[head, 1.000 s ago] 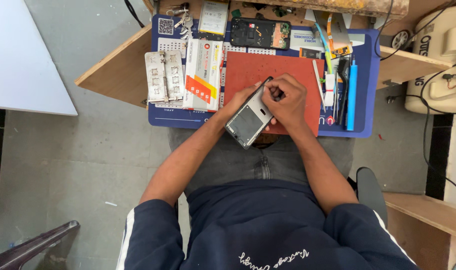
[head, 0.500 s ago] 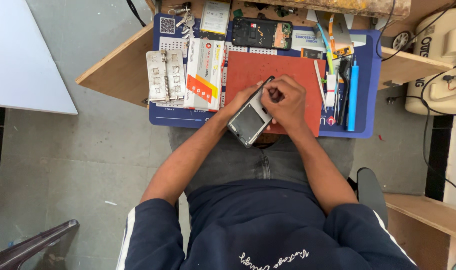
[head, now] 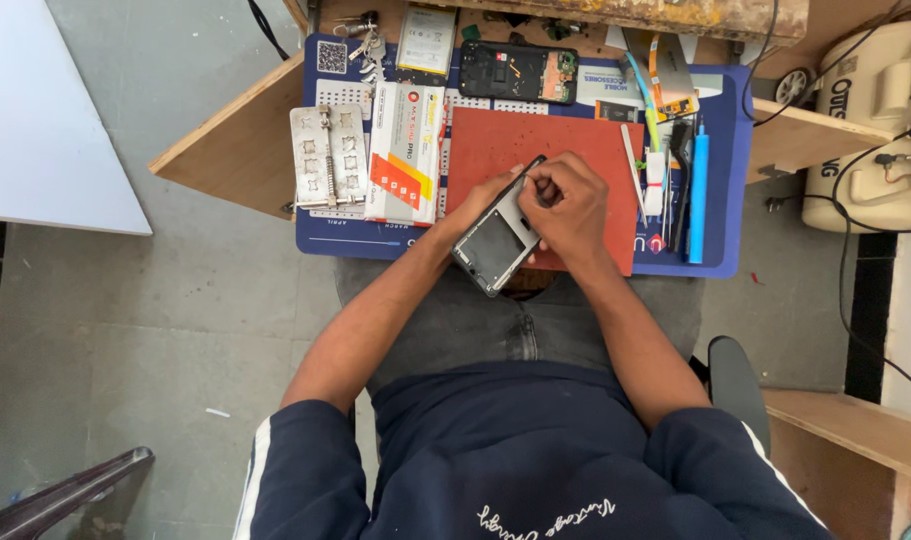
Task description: The person uses a small tool to scrape and clean the interior frame of a disassembled smartphone. They repeatedly work along the edges and corners of the device's chassis while holding it steady on a red mat.
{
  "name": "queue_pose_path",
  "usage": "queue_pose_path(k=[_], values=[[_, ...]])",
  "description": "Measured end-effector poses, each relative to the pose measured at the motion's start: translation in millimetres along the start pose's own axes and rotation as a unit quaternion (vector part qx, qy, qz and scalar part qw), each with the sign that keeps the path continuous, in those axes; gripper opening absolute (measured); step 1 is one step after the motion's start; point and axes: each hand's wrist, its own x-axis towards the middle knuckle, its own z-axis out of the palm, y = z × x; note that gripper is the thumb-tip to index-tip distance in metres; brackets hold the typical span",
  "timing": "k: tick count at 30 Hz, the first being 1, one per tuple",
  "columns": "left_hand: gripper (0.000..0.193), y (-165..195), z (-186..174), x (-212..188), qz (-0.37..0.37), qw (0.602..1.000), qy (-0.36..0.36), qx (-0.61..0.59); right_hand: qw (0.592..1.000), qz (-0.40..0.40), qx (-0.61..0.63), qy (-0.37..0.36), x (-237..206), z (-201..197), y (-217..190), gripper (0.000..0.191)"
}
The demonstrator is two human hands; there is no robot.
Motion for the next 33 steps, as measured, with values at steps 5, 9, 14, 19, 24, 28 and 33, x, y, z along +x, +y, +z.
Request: queue_pose_path(k=[5, 9, 14, 19, 24, 28, 33], values=[[0.067, -2.3, -2.8, -0.1, -0.005, 1.0, 0.012, -0.013, 1.0, 0.007, 0.02, -0.019, 0.4, -0.8, 1.0, 0.008], [0.064, -3.0, -2.0, 1.8, 0.009, 0.999, 0.0, -0.033, 1.0, 0.005, -0.014, 0.006, 0.3, 0.5, 1.2, 0.008], [0.059, -3.6, -0.6, 3.5, -0.01, 0.997, 0.041, -0.063, 1.0, -0.018, 0.005, -0.017, 0.4, 1.1, -0.2, 0.009], [0.062, -3.1, 0.0, 1.6, 0.033, 0.999, -0.012, -0.022, 1.0, 0.01, -0.015, -0.008, 1.1, -1.4, -1.7, 0.008], [0.057, -3.5, 2.2, -0.2, 0.006, 0.996, 0.06, -0.067, 0.999, -0.005, 0.008, -0.035, 2.9, -1.9, -2.5, 0.008], [0.06, -1.5, 1.5, -0.4, 0.004, 0.999, -0.005, -0.045, 0.999, 0.025, -0.018, -0.009, 5.3, -1.3, -5.0, 0.007], [0.057, -5.1, -1.8, 2.9, 0.008, 0.996, 0.044, -0.071, 0.998, -0.043, 0.004, -0.04, 0.3, -1.2, -14.1, 0.007]])
